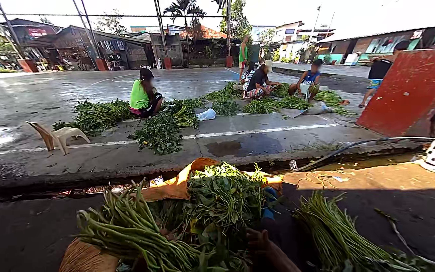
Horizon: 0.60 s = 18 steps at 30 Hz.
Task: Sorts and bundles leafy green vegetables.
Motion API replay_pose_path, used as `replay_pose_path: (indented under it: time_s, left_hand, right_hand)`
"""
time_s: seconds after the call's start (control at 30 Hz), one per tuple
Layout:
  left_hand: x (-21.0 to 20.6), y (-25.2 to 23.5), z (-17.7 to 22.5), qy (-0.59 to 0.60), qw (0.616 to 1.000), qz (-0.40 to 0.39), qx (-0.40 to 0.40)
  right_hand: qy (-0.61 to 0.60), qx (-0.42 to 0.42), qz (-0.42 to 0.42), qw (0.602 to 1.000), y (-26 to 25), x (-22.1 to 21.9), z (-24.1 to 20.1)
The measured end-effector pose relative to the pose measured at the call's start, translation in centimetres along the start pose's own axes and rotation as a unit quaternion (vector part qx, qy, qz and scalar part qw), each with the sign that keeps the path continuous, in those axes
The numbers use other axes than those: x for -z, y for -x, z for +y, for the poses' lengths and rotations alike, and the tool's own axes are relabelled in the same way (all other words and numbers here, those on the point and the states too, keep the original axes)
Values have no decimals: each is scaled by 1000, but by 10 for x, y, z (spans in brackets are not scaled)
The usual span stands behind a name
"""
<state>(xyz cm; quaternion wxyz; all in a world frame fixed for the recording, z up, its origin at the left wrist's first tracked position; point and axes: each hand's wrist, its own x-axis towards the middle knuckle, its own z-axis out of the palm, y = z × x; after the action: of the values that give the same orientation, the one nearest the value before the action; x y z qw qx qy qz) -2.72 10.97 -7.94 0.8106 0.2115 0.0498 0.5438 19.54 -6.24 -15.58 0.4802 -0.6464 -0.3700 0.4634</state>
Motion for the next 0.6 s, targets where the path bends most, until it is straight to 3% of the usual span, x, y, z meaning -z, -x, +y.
replay_pose_path:
  time_s: [0.03,0.07,0.1,0.13,0.2,0.27,0.3,0.43,0.5,0.6]
  left_hand:
    - [-5,5,-6,-82,989,124,-15]
    - [16,14,-11,-160,981,108,5]
    - [55,23,-13,-231,972,-5,35]
    - [71,26,-21,-317,944,-60,74]
    - [61,28,-51,-435,862,-174,194]
    - [44,28,-106,-502,777,-310,218]
    - [39,32,-133,-545,739,-338,206]
    - [13,40,-189,-689,594,-334,247]
    - [9,42,-193,-705,586,-323,235]
    - [13,49,-195,-709,618,-276,197]
  right_hand:
    - [9,65,43,997,-1,7,1]
    - [16,124,63,990,-1,5,0]
    - [17,172,66,983,-1,-3,0]
    - [9,209,66,976,0,-15,0]
    - [-41,241,104,964,2,-36,7]
    - [-127,195,208,950,5,-38,15]
    - [-162,153,263,939,6,-29,22]
    - [-230,90,325,913,9,14,48]
    - [-293,100,330,892,4,15,50]
    - [-341,129,302,881,-9,16,58]
